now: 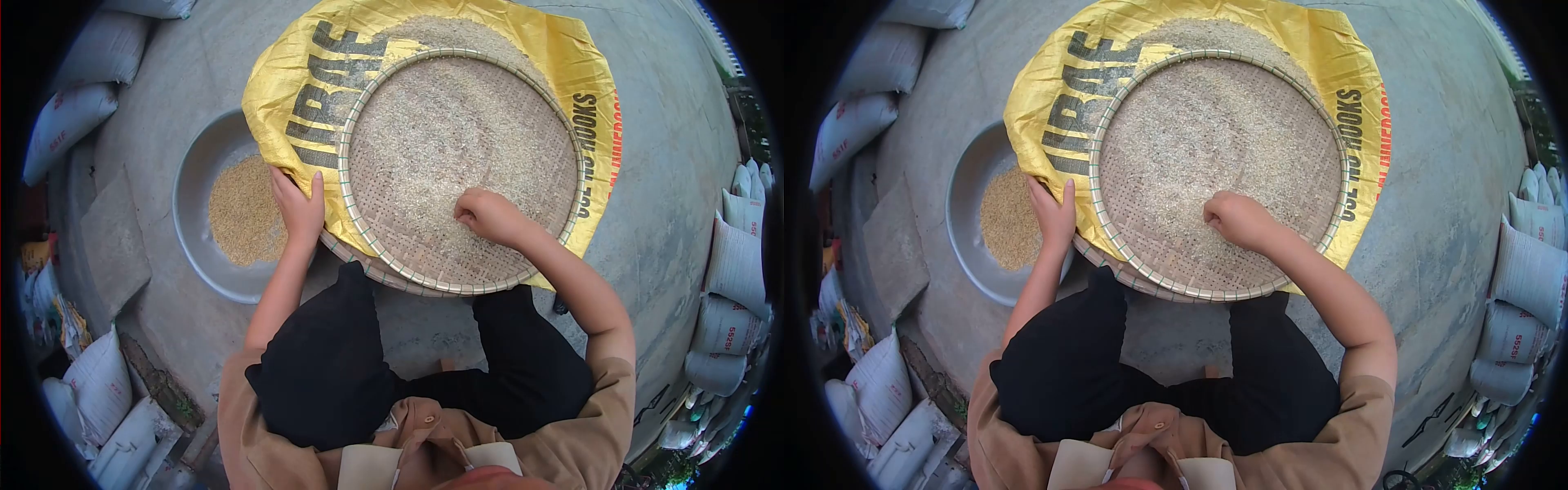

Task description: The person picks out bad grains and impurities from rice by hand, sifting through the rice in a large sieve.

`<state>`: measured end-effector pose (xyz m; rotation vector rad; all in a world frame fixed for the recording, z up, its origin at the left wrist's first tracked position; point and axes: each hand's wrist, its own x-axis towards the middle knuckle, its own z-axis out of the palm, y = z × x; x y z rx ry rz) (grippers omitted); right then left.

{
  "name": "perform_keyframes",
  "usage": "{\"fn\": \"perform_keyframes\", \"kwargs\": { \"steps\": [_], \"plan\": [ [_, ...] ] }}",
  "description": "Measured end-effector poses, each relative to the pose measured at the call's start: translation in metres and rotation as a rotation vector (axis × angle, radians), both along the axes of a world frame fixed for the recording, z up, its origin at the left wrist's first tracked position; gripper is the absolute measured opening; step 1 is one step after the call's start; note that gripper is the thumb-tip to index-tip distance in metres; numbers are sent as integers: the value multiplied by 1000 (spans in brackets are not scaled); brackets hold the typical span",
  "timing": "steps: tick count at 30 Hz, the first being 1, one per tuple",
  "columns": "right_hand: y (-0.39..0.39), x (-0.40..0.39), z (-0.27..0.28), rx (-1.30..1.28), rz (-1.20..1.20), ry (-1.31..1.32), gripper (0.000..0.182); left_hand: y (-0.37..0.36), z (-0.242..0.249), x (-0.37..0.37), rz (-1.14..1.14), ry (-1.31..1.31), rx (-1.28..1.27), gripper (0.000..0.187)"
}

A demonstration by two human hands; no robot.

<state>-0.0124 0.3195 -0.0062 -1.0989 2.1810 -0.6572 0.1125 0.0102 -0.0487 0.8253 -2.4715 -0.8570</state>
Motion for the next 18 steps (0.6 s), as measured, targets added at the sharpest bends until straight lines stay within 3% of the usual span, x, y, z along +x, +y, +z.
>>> {"fn": "perform_keyframes", "kwargs": {
  "steps": [18],
  "plan": [
    [-8, 2, 5, 131, 143, 167, 8, 0, -2, 0, 2, 10, -3, 84]
  ]
}}
